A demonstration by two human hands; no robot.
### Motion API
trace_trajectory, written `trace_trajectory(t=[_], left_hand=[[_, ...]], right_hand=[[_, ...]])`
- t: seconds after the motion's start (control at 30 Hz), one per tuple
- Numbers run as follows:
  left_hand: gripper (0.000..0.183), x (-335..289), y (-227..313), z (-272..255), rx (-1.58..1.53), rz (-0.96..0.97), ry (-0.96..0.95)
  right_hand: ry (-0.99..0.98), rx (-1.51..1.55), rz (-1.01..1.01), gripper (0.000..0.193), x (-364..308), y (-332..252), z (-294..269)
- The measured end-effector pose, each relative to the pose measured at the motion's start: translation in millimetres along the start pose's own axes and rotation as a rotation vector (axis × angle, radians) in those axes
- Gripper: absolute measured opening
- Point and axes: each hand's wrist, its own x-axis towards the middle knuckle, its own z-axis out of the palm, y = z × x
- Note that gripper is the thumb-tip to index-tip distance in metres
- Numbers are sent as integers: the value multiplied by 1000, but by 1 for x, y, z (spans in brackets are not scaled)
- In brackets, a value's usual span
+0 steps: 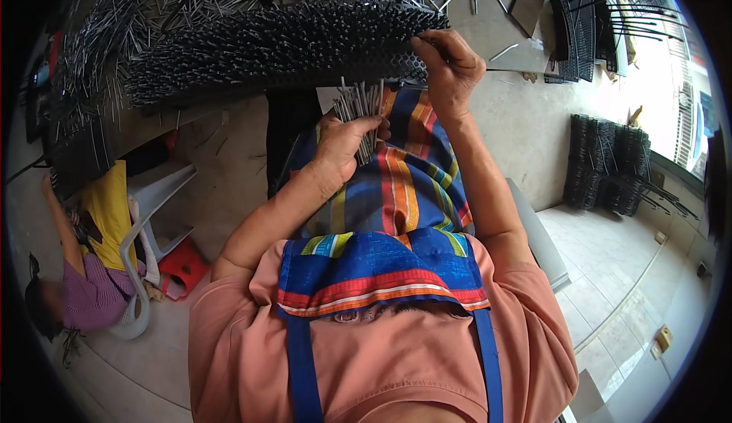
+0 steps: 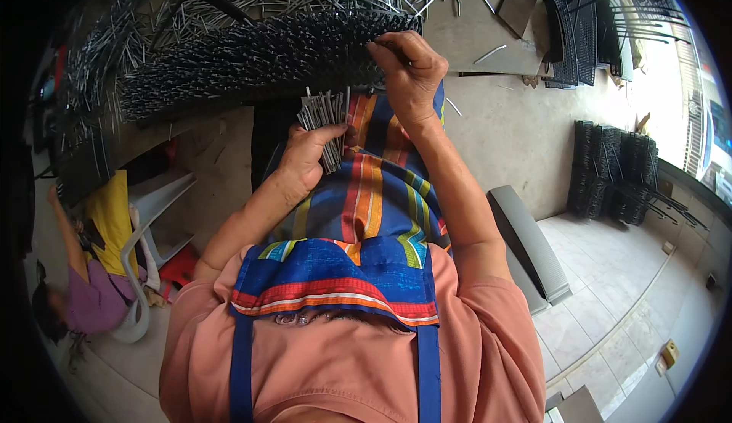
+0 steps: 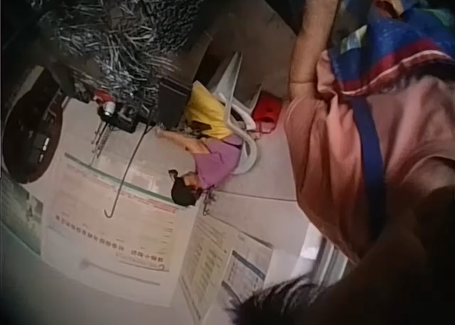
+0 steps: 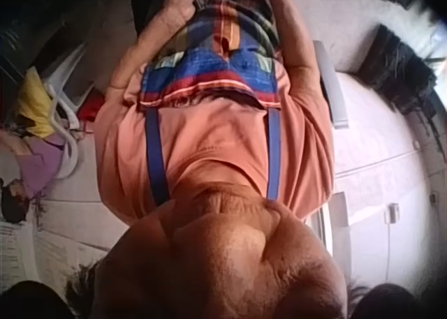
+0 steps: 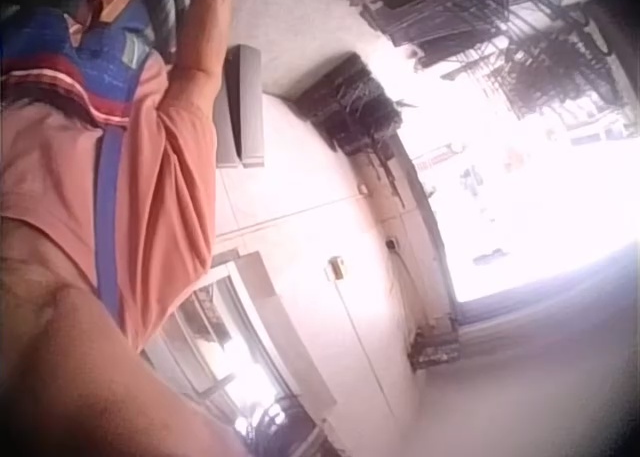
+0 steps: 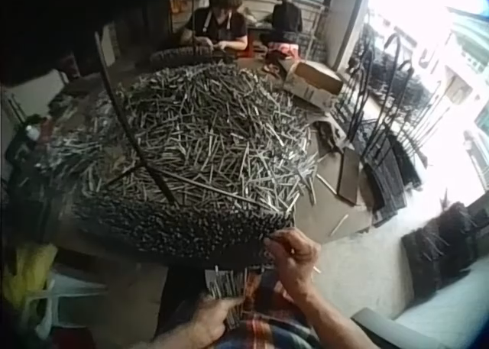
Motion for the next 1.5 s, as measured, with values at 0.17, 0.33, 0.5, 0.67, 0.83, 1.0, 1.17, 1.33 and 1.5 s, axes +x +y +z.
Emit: trace_trajectory(t=[0.17,0.33,0.5,0.67,0.83,1.0,1.17,1.33,1.5], left_hand=[[17,1,2,6,1,-11,-11],[15,0,4,7,-44,-37,-10],[16,3,4,8,-49,-12,-18],[16,12,0,2,-113,-43,-60],[18,10,4,7,-133,-55,-41],[21,12,2,10,-218,-65,-50],[23,9,4,12,-114,-36,-133],[22,6,3,15,-168,-15,-107],[20,-3,-2,7,3,-91,-22]], right_hand=[[-20,30,-27,11,1,3,3],[-87,-115,-83,13,3,-2,5],[-122,-231,-48,15,-2,2,9],[-135,-363,-87,15,-3,-1,12],[-124,-297,-76,13,-4,4,8],[-205,-358,-70,10,-7,3,3],[-519,-83,533,7,-18,-5,-11],[-346,257,779,6,-18,-11,-20],[155,312,293,4,-4,-5,-16]])
